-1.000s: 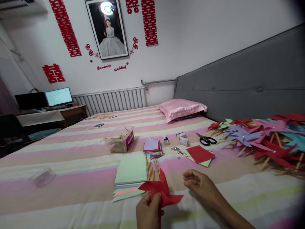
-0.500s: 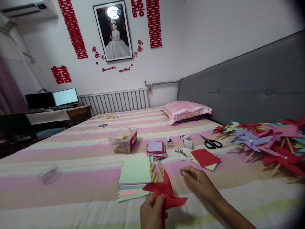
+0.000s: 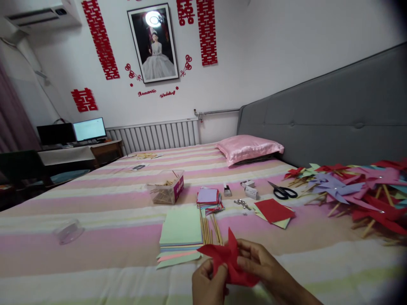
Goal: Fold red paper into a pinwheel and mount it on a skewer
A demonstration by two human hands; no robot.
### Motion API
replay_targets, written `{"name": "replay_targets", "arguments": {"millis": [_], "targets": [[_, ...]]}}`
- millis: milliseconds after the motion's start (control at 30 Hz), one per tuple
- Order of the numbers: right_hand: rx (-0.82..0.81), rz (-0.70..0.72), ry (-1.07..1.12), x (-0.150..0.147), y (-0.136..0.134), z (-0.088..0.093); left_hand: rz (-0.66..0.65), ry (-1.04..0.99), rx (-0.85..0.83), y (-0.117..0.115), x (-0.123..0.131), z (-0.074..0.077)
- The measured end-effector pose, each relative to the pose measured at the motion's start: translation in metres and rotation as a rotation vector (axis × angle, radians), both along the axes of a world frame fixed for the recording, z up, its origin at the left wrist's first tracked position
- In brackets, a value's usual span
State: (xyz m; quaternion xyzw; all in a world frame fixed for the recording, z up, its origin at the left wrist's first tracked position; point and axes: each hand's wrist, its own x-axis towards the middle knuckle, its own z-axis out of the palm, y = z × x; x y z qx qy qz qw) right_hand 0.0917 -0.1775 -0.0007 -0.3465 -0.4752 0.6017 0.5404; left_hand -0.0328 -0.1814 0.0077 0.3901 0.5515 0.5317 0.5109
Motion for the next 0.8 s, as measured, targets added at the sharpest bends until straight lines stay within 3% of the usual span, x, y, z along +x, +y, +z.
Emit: {"name": "replay_targets", "arguments": {"millis": [67,233,400,600,800], "targets": [[0.021,0.042,0.055,-0.002,-0.002,0.001,-0.016,0.021,0.017,-0.001,0.004,-0.001],[0.010,-0.007,-0.028,0.004,-0.001,-0.009,-0.029,0.063,0.043,0.000,0.008,-0.006],[0.086,-0.181,-0.419,0.030,0.023,-0.017,0.003,0.076,0.047,0.003,0.002,-0.006],[0.045,-0.512,-0.941,0.071,0.083,-0.023,0.048,0.071,0.031,0.008,-0.007,-0.005],[0.016,-0.451,-1.325,0.064,0.116,-0.045,0.074,0.032,0.028,0.011,-0.008,-0.009]]}}
